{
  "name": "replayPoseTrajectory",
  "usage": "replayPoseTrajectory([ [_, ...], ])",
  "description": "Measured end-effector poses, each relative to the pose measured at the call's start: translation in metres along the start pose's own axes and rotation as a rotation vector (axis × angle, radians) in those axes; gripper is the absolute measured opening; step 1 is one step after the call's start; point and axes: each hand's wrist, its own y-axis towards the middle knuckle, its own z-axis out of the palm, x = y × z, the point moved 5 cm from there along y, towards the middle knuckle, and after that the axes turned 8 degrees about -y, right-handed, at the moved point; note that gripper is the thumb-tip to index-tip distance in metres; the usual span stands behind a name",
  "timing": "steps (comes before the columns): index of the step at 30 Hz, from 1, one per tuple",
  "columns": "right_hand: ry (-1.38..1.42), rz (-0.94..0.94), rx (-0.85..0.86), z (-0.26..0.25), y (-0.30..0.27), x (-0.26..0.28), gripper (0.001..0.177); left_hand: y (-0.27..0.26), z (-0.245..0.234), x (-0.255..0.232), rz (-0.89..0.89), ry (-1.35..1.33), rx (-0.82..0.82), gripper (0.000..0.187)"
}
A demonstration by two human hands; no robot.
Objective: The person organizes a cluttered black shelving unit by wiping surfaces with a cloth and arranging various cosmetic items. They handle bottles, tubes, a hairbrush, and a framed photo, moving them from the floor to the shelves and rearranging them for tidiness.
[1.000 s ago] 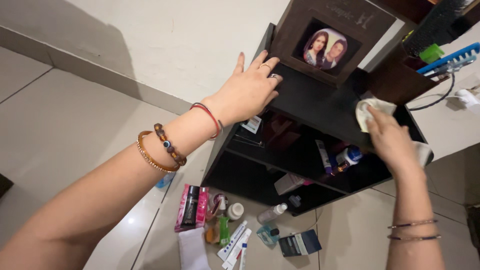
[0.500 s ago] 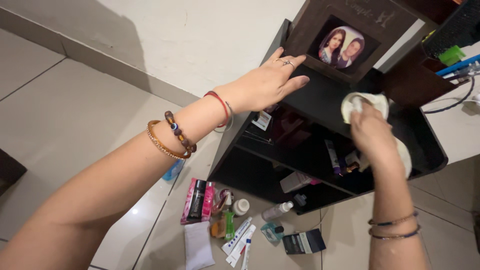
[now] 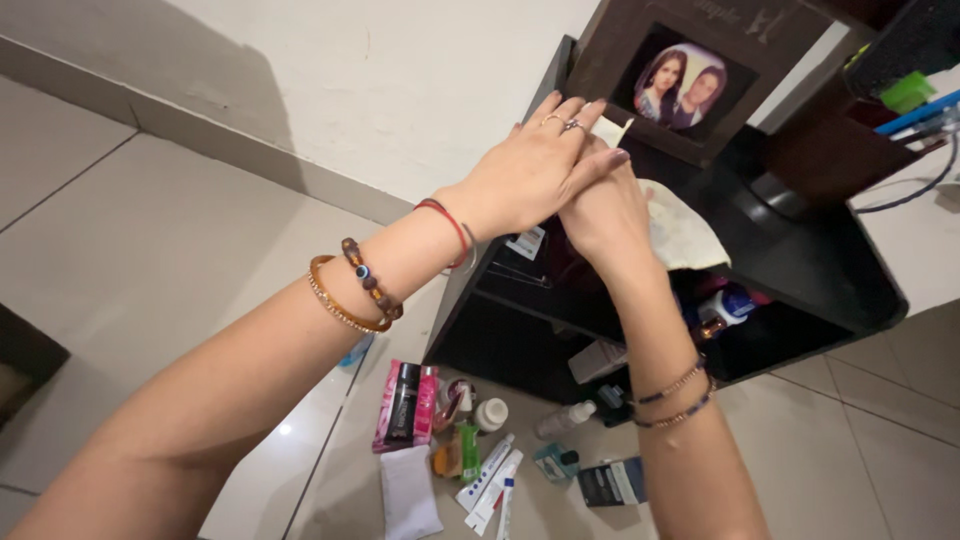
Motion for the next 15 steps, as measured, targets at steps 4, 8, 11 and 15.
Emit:
replayPoseTrajectory([
  [4, 0.019, -0.204, -0.128, -0.019, -0.037, 0.016, 0.032, -0.005, -0.001, -0.002, 0.002, 0.107, -0.012, 0.071],
  [8, -0.07, -0.254, -0.015, -0.036, -0.063, -0.001, 0.045, -0.006, 0.001, 0.0, 0.062, 0.166, -0.012, 0.057],
  [11, 0.092, -0.236, 0.053, -0.049, -0.066, -0.03, 0.043, -0.005, 0.003, 0.002, 0.119, 0.22, -0.021, 0.046],
  [15, 0.302, -0.031, 0.215, -0.055, -0.062, -0.078, 0.044, -0.005, 0.006, 0.002, 0.139, 0.29, -0.042, 0.033],
])
